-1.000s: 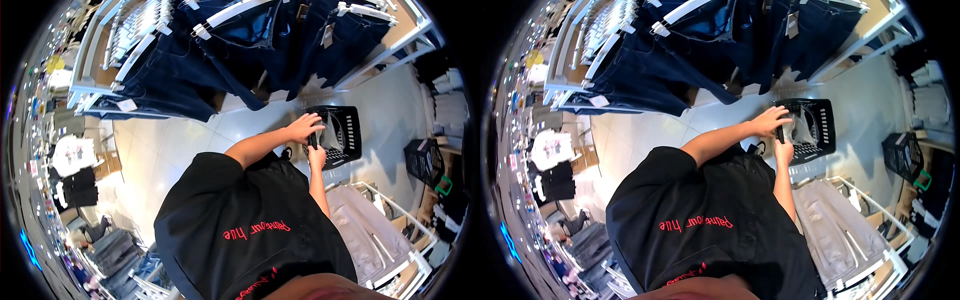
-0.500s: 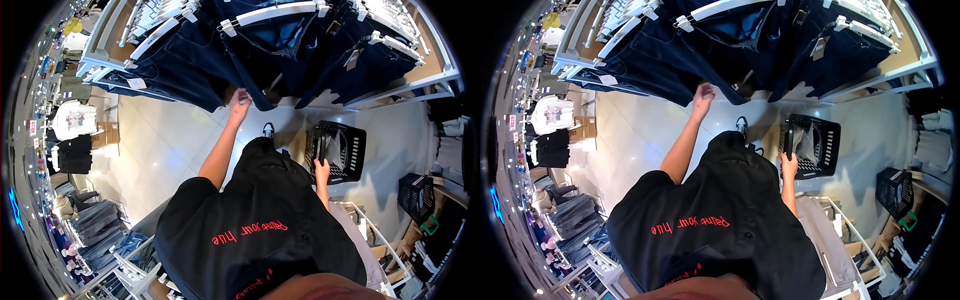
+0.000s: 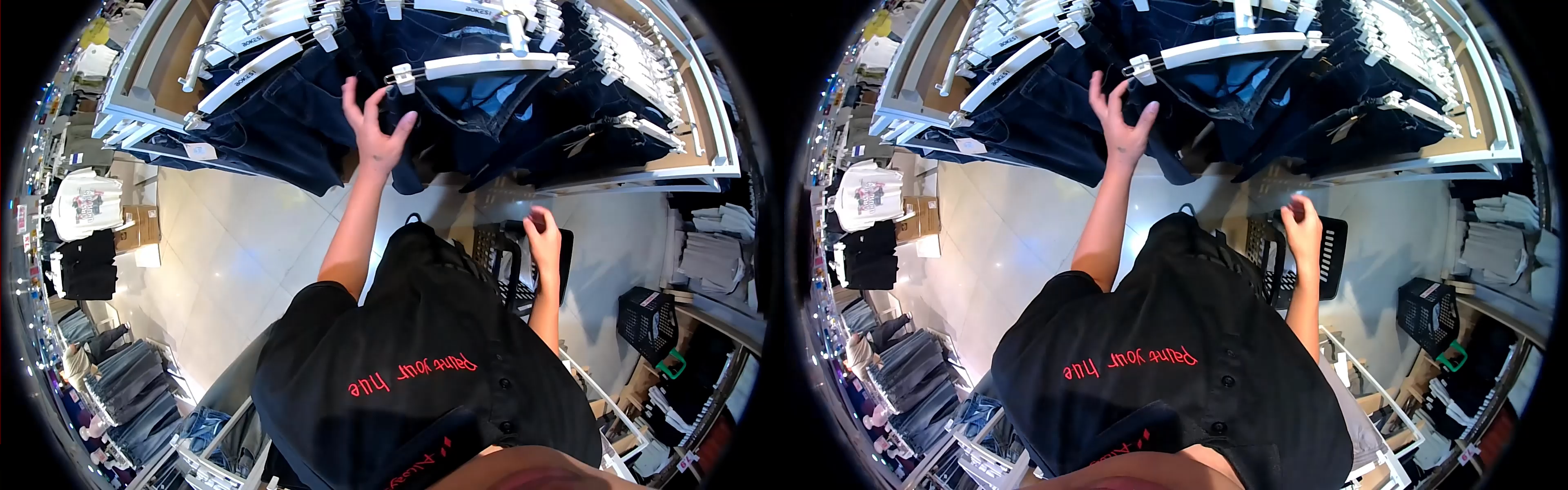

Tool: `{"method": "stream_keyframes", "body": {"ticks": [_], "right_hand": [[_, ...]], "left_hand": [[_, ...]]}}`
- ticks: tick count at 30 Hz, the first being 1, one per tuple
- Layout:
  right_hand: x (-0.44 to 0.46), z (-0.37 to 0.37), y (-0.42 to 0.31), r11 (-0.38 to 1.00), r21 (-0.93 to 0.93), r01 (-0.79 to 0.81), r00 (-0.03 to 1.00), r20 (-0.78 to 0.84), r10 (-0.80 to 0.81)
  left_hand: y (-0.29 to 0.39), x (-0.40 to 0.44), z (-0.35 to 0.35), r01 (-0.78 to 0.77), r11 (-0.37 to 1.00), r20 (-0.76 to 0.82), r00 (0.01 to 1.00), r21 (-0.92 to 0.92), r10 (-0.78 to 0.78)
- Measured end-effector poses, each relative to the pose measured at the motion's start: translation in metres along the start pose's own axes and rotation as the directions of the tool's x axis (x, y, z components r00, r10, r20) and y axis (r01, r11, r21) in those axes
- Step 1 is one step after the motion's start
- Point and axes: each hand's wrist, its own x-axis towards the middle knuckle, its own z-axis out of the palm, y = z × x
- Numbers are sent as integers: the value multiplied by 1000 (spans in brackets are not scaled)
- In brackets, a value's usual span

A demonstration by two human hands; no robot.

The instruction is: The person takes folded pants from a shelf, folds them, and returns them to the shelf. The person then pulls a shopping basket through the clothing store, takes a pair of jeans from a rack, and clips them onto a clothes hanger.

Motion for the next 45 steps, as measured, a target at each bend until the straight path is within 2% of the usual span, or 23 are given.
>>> {"method": "stream_keyframes", "body": {"ticks": [1,2,3,4,5,7,9,11,13,15,17,21,23,25,28,30,34,37,39,43,45], "right_hand": [[9,7,-37,996,49,68,996,57,-71],[21,18,-62,988,87,125,986,98,-133],[30,30,-86,973,120,196,970,125,-211],[36,40,-118,937,107,333,929,133,-345],[39,49,-147,901,173,397,895,145,-422],[43,59,-200,811,143,567,794,164,-585],[44,72,-247,652,96,752,645,100,-758],[58,86,-279,441,-42,897,443,78,-893],[70,96,-309,260,-275,926,298,105,-949],[86,113,-310,238,-331,913,302,157,-940],[99,118,-310,213,-398,892,311,200,-929],[114,117,-309,210,-319,924,287,216,-933],[119,114,-311,191,-233,954,251,266,-931],[120,115,-316,177,-211,961,230,260,-938],[120,117,-319,107,-172,979,149,250,-957],[125,115,-321,115,-147,982,149,245,-958],[121,110,-333,128,-97,987,145,190,-971],[114,115,-341,152,-155,976,180,190,-965],[117,115,-342,135,-202,970,179,219,-959],[109,102,-356,97,-242,965,155,235,-959],[98,90,-362,170,-187,968,220,298,-929]], "left_hand": [[-3,5,4,-67,997,-17,998,-45,66],[-5,5,5,111,965,78,992,-236,-95],[-7,6,6,293,869,200,953,-399,-229],[-8,9,8,217,880,163,973,-423,-162],[-9,11,8,222,877,165,972,-427,-165],[-7,15,6,157,907,138,984,-391,-111],[-1,16,1,127,926,103,990,-356,-96],[-1,16,-3,97,938,71,994,-333,-77],[-5,17,-6,92,935,80,994,-342,-68],[-11,19,-6,18,924,97,995,-381,21],[-3,18,-12,41,933,100,995,-357,-5],[-3,17,-16,115,928,168,984,-354,-58],[-3,19,-17,118,929,166,984,-352,-62],[-4,22,-15,80,922,108,993,-378,-42],[-12,16,-10,121,884,113,991,-452,-77],[-18,9,-9,137,892,100,990,-430,-104],[-40,-14,-9,274,817,38,954,-508,-296],[-62,-27,-11,354,696,16,897,-625,-443],[-72,-31,-21,363,751,-49,885,-551,-464],[-79,-39,-37,333,775,-118,880,-538,-460],[-81,-46,-42,331,806,-174,869,-490,-463]]}}
